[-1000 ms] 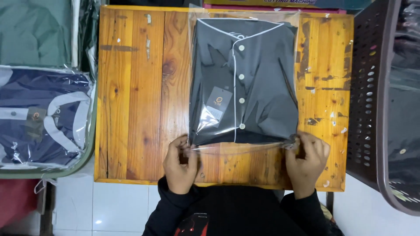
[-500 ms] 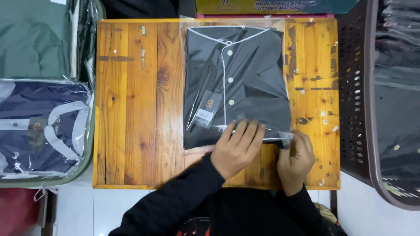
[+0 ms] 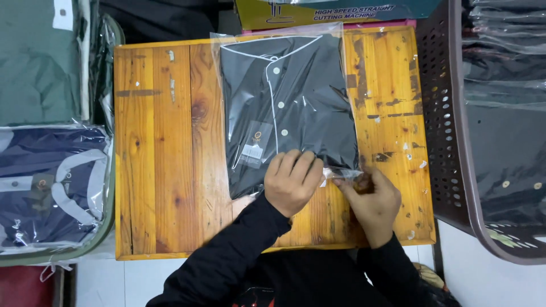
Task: Folding a black shirt and placing it into a clear plastic adhesive bag for packaging.
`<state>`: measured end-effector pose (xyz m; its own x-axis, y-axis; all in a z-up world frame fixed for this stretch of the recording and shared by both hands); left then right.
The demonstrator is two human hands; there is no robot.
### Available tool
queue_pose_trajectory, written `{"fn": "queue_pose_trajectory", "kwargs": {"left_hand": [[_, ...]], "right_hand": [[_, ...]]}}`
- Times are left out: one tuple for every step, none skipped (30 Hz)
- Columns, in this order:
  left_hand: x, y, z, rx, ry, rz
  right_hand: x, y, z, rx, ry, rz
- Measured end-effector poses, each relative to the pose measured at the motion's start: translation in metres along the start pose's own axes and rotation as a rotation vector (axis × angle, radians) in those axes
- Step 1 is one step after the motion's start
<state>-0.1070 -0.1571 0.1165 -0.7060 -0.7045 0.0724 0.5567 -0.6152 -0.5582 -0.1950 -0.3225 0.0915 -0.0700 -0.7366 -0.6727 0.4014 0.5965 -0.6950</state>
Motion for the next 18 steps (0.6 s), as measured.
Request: {"fn": "queue_pose_trajectory", "kwargs": {"left_hand": [[0.001, -0.001, 0.001, 0.004, -0.004, -0.024], [0.004, -0.001, -0.001, 0.006, -0.001, -0.021], [0.005, -0.001, -0.004, -0.005, 0.011, -0.027], [0.007, -0.001, -0.007, -0.015, 0.022, -0.030], [0.007, -0.008, -0.004, -0.013, 0.023, -0.024], [0.007, -0.015, -0.002, -0.052, 0.017, -0.039], [0.007, -0.021, 0.000, -0.092, 0.012, -0.053], [0.007, -0.032, 0.004, -0.095, 0.007, -0.054], [0.008, -0.041, 0.007, -0.216, 0.051, -0.164], [0.009, -0.052, 0.010, -0.340, 0.088, -0.275], [0.012, -0.053, 0.000, -0.345, 0.080, -0.273], [0.014, -0.052, -0.009, -0.384, 0.155, -0.343], [0.017, -0.053, -0.018, -0.423, 0.230, -0.412], [0.019, -0.055, -0.018, -0.424, 0.229, -0.411], [0.020, -0.059, -0.019, -0.396, 0.275, -0.445], [0.021, -0.061, -0.018, -0.365, 0.321, -0.477], [0.018, -0.062, -0.032, -0.365, 0.319, -0.474], [0.015, -0.062, -0.045, -0.362, 0.267, -0.285]], "right_hand": [[0.001, 0.002, 0.003, 0.008, -0.003, -0.056], [-0.005, 0.000, 0.006, 0.010, -0.005, -0.053], [-0.011, -0.001, 0.008, -0.005, 0.015, -0.047], [-0.017, -0.001, 0.011, -0.023, 0.032, -0.039], [-0.013, -0.002, 0.007, -0.023, 0.028, -0.035], [-0.009, -0.004, 0.003, -0.014, -0.001, -0.007], [-0.005, -0.005, 0.000, -0.005, -0.030, 0.021], [0.005, -0.006, -0.006, -0.010, -0.029, 0.020], [0.014, -0.006, -0.011, -0.041, -0.068, -0.041], [0.023, -0.007, -0.018, -0.078, -0.109, -0.099], [0.023, -0.007, -0.019, -0.087, -0.109, -0.098], [0.022, -0.007, -0.019, -0.027, -0.149, -0.139], [0.021, -0.008, -0.020, 0.033, -0.190, -0.179], [0.016, -0.006, -0.021, 0.031, -0.190, -0.178], [0.011, -0.006, -0.021, 0.088, -0.213, -0.210], [0.006, -0.005, -0.020, 0.146, -0.238, -0.242], [0.006, -0.004, -0.022, 0.144, -0.241, -0.240], [0.005, -0.003, -0.023, 0.165, -0.289, -0.305]]}}
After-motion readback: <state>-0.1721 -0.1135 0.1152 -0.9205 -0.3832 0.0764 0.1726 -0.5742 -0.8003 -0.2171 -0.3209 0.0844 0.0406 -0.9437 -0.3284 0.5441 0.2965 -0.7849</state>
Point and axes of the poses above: each hand's wrist, its own z-axis towards the middle knuckle, its own y-axis out of the palm, x = y × z, the point moved 1 cm from there along z, towards the middle knuckle, and after that the axes turned 7 degrees about -x, right-handed, at the moved point
